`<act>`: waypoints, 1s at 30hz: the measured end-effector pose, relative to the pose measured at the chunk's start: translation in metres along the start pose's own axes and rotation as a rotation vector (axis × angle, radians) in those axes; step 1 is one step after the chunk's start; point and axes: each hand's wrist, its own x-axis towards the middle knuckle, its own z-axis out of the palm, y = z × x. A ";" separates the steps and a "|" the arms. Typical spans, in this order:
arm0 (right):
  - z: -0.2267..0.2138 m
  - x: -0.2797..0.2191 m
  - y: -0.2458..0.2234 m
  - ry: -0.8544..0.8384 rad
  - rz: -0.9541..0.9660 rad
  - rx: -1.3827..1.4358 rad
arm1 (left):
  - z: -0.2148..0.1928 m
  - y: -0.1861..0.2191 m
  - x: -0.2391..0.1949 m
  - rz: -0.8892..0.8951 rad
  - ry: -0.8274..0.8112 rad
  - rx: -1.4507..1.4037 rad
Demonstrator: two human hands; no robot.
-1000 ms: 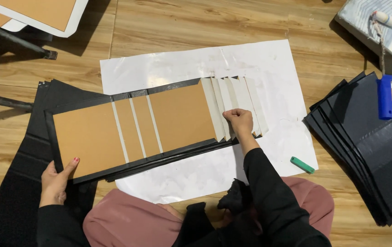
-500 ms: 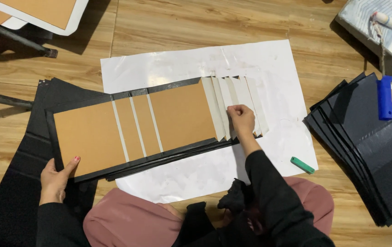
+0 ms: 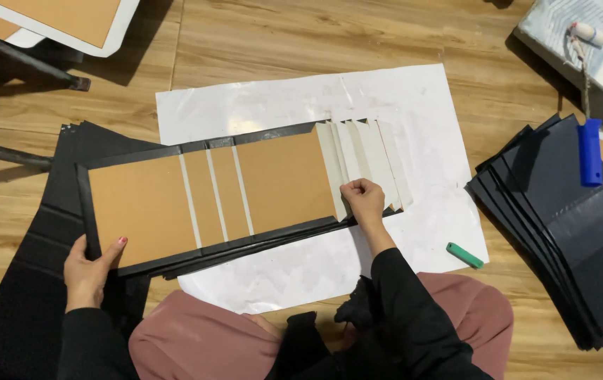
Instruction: Applying double-sided tape strips to cardboard folder covers and stacking them in a print shop environment.
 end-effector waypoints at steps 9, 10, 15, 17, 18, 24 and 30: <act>-0.002 0.005 0.008 -0.001 -0.075 0.068 | 0.000 -0.035 0.016 -0.016 -0.001 -0.021; -0.003 0.002 0.002 -0.001 -0.031 0.073 | 0.000 -0.043 0.022 -0.037 0.006 -0.009; 0.000 -0.001 0.002 0.015 -0.023 0.060 | -0.005 -0.044 0.021 -0.075 -0.030 0.020; -0.007 -0.016 -0.022 -0.016 0.113 0.053 | -0.006 -0.032 0.014 -0.161 -0.069 -0.047; -0.006 -0.014 -0.022 -0.017 0.115 0.051 | -0.005 -0.036 0.018 -0.164 -0.069 -0.047; -0.004 -0.017 -0.023 -0.028 0.109 0.096 | -0.005 -0.039 0.013 -0.025 -0.034 -0.125; -0.002 -0.011 -0.014 -0.035 0.069 0.024 | -0.008 -0.053 0.018 0.060 0.021 0.028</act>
